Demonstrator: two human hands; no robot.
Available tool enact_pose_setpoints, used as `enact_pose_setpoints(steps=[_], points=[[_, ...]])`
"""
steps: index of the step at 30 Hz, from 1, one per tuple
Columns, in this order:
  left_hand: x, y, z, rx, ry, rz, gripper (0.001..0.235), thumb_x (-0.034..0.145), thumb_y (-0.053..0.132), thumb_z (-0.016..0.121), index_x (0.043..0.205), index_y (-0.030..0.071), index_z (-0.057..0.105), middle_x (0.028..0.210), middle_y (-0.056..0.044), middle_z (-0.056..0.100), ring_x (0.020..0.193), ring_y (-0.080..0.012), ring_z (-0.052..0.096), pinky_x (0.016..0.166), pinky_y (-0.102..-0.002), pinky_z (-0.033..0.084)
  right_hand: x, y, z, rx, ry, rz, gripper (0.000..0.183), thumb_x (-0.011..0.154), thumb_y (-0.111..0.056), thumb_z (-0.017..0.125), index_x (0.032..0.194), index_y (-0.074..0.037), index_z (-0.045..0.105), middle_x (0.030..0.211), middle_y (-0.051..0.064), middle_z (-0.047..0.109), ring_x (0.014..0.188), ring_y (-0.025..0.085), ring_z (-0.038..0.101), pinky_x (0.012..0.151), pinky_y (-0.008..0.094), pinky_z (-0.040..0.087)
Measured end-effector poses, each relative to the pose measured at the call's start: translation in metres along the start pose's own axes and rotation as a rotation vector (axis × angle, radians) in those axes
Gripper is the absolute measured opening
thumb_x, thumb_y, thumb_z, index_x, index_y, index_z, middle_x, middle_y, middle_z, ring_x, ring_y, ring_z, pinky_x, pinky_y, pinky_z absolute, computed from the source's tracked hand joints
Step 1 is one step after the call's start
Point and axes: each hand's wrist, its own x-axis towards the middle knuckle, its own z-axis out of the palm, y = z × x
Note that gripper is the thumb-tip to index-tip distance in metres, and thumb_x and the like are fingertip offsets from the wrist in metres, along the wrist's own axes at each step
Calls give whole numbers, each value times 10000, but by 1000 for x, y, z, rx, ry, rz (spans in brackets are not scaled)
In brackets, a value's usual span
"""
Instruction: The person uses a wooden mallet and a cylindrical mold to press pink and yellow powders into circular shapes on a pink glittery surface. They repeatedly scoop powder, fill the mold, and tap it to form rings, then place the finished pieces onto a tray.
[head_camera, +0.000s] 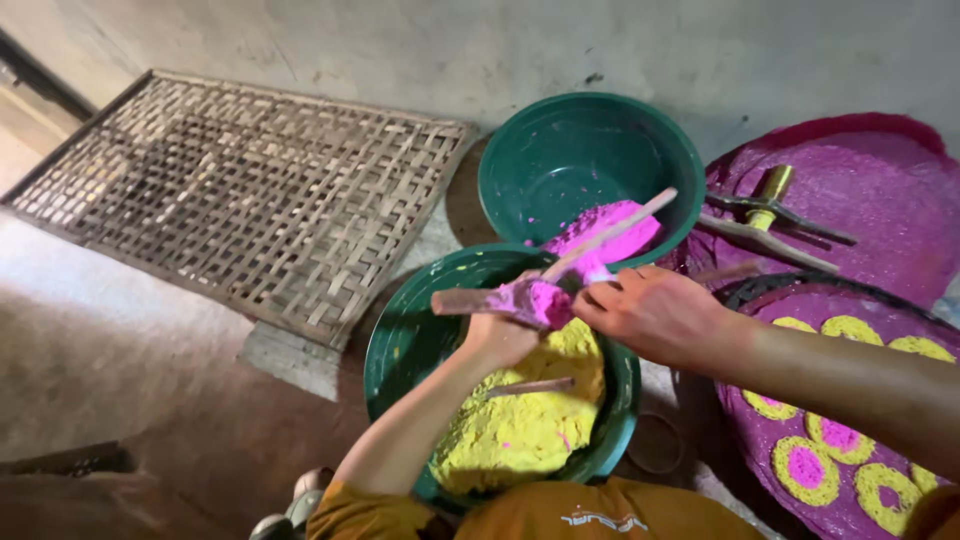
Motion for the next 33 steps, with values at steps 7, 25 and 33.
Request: enact_pose_setpoints(steps=[7, 25, 33], points=[[10, -25, -24, -69, 428, -78, 419, 882, 333, 748, 1235, 130, 647, 1180, -111, 723, 1069, -303, 731, 894, -414, 582, -38, 4, -52, 265, -100, 704, 417, 973, -198, 557, 1384, -248, 604, 1142, 18, 722, 808, 237, 731, 648, 403, 578], [58, -38, 39, 439, 762, 68, 654, 865, 326, 765, 1417, 142, 466, 1375, -183, 581, 1058, -343, 672, 791, -384, 587, -22, -42, 113, 1021, 317, 831, 538, 934, -99, 603, 1465, -163, 548, 1202, 244, 706, 1099, 317, 723, 927, 407, 574], [36, -59, 12, 70, 426, 152, 1035, 664, 399, 870, 1531, 94, 394, 1008, -90, 653, 855, -275, 706, 691, -355, 602, -51, 44, 36, 769, -276, 666, 462, 945, -421, 533, 1371, -343, 695, 1003, 122, 786, 849, 259, 743, 793, 470, 562]])
